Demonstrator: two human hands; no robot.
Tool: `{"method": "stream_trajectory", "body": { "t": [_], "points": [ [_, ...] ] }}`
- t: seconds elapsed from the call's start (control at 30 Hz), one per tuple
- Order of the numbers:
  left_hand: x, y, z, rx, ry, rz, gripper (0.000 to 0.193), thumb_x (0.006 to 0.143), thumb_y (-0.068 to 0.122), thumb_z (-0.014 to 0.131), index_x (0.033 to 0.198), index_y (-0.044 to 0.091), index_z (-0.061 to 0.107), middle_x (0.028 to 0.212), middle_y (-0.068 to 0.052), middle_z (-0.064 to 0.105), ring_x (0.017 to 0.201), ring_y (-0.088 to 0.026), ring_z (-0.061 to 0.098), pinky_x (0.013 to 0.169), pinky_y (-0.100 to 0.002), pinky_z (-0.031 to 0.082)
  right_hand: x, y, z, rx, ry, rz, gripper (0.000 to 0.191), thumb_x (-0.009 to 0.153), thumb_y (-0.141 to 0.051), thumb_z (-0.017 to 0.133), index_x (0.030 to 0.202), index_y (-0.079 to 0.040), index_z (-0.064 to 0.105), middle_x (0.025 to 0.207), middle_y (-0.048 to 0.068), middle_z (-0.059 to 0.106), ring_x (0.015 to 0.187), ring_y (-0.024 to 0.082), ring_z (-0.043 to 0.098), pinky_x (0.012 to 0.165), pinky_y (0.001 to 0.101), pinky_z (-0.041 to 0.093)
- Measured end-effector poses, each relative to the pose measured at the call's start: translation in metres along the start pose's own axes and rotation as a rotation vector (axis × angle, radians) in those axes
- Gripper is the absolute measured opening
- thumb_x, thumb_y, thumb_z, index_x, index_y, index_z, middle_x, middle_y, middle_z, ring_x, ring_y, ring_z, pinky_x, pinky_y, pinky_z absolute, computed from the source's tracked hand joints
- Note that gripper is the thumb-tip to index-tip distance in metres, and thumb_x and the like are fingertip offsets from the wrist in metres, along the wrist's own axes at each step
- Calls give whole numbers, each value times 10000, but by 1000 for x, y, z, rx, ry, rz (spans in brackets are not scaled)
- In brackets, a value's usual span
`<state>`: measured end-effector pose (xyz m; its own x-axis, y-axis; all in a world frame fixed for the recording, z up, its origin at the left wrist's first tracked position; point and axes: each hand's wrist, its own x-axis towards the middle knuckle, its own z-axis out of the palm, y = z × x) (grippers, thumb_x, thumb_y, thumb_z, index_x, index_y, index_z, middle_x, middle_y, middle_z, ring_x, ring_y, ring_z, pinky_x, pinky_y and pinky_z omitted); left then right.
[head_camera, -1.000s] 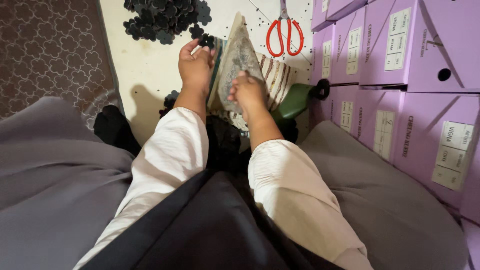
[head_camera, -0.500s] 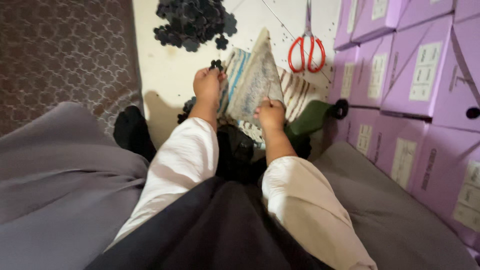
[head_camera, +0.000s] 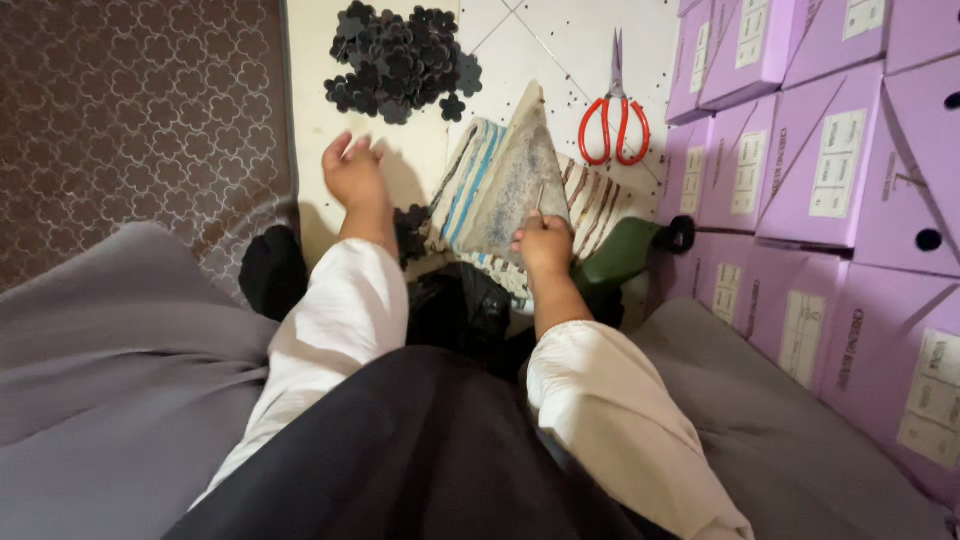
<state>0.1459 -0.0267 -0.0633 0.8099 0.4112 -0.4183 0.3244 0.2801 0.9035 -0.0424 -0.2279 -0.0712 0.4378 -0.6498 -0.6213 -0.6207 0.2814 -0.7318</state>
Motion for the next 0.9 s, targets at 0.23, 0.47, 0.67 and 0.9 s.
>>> {"method": "stream_trajectory", "body": {
  "t": [0.23, 0.47, 0.67, 0.9],
  "points": [
    [-37, -19, -106, 927, -37, 353, 256, 992, 328, 722, 963, 74, 738, 872, -112, 763, 771, -246, 702, 735, -355, 549, -4, 8, -2, 14, -24, -5, 268, 1004, -264, 600, 980, 2, 627, 710, 83, 677, 513, 175, 617, 521, 317, 521],
    [-84, 13, -106, 1154, -466, 310, 440, 774, 397, 845, 1038, 81, 690, 958, -151, 732, 897, -327, 700, 802, -407, 549, -13, 4, -3, 6, -2, -20, 255, 981, -248, 636, 1016, 5, 643, 732, 78, 694, 532, 161, 625, 527, 312, 533],
    [-86, -3, -114, 1254, -546, 474, 457, 761, 284, 851, 1140, 117, 657, 1085, -166, 693, 1016, -389, 655, 844, -460, 529, -20, -3, -5, -17, 9, -32, 260, 985, -254, 641, 996, 5, 657, 721, 74, 694, 522, 155, 626, 513, 310, 520],
    [-90, -9, -119, 1232, -506, 645, 141, 805, 225, 805, 883, 145, 719, 1048, -95, 732, 982, -353, 675, 823, -460, 535, -20, 0, -5, -57, 68, -88, 237, 953, -228, 694, 933, 7, 672, 659, 62, 690, 485, 155, 627, 475, 311, 500]
  ]
}}
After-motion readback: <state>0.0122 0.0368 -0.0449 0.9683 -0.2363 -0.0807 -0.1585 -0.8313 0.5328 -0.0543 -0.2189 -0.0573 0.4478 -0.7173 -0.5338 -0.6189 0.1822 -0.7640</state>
